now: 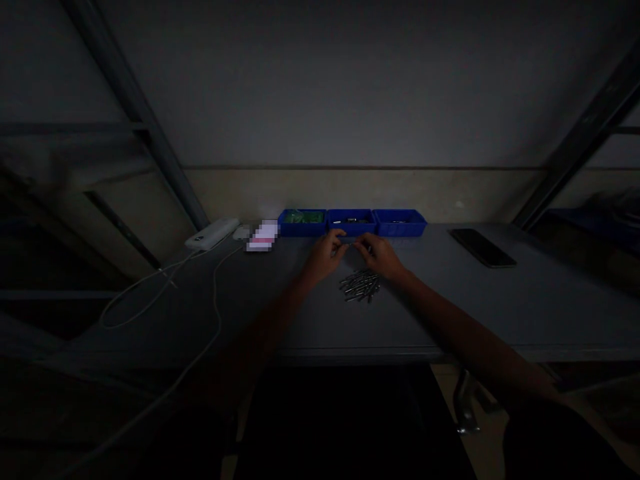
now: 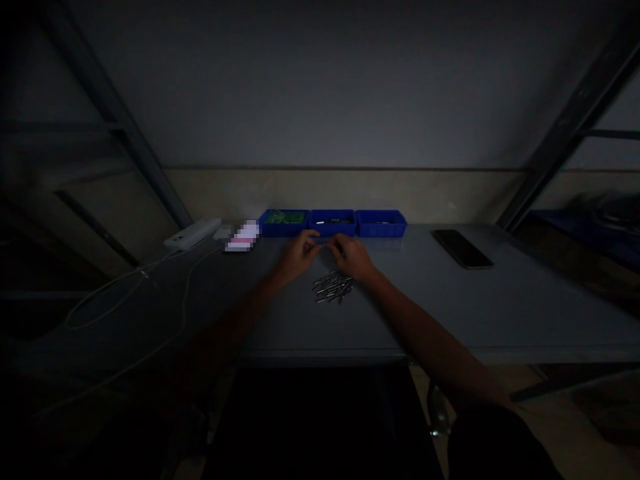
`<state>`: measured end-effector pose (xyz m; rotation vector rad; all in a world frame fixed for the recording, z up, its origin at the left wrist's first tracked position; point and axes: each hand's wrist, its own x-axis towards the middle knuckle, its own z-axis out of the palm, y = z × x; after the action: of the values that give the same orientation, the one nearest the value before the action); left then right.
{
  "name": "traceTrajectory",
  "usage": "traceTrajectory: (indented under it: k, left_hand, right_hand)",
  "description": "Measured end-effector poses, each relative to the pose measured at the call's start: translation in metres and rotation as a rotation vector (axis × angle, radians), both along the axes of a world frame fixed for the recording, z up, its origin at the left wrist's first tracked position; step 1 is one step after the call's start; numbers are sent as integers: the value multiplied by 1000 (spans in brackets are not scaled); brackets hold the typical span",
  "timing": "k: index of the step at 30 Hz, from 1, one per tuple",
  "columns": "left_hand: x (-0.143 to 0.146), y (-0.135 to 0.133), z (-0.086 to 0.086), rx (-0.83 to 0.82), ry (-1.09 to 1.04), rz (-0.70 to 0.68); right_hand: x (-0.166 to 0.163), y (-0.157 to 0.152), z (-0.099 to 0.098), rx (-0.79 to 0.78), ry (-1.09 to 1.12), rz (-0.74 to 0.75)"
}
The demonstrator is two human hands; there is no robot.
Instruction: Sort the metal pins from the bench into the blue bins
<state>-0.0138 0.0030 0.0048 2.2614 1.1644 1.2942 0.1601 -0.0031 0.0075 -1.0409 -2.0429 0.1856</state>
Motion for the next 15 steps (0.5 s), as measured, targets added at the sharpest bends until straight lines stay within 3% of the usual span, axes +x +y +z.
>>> traceTrajectory:
  k: [7, 15]
  left_hand:
    - [-2, 1, 1, 33, 58, 28]
    - [-1, -1, 3, -36, 217, 76]
  right_hand:
    - [0, -1, -1, -10, 21, 3]
    - [0, -4, 3, -16, 12, 18]
